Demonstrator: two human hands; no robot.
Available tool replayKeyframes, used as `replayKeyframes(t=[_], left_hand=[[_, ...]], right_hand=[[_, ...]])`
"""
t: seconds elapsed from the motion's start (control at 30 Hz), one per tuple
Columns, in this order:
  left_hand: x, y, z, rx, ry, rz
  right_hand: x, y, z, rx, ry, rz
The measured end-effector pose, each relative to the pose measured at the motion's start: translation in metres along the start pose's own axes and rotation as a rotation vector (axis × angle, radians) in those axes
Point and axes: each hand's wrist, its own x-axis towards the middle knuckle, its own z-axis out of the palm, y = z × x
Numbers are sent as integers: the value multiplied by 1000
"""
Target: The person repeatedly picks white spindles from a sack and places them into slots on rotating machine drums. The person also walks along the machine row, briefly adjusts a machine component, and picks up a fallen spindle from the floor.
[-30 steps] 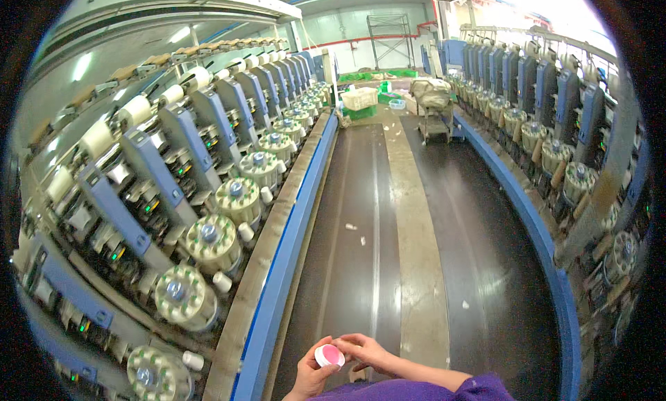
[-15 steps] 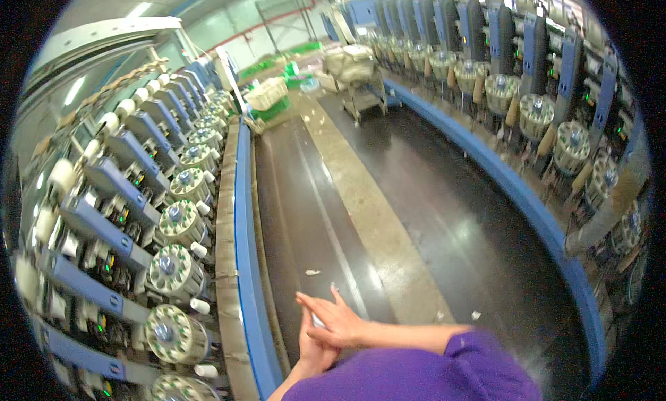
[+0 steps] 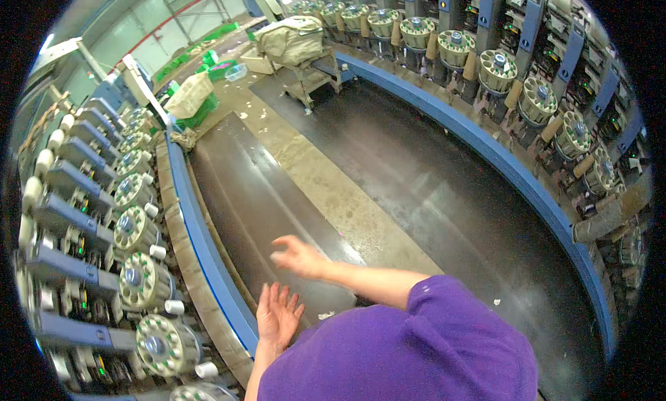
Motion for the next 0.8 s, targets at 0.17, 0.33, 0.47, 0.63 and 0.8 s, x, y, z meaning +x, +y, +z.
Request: replayKeyframes(t=[0.17,0.33,0.47,0.63,0.8], left_hand=[[126,122,-14,319,-100,112],[252,223,-99,440,201,191],[292,261,-190,354,599,86],[343,315,-249,330,775,-58],[485,491,-291,331,639,-20]], right_hand=[[84,119,-148,-650,184,690],[142,201,-197,-806,-213,1084],[268,160,-202,-807,-198,1068],[485,103,-186,-805,-194,878],[693,67,-161,-821,-200,753]])
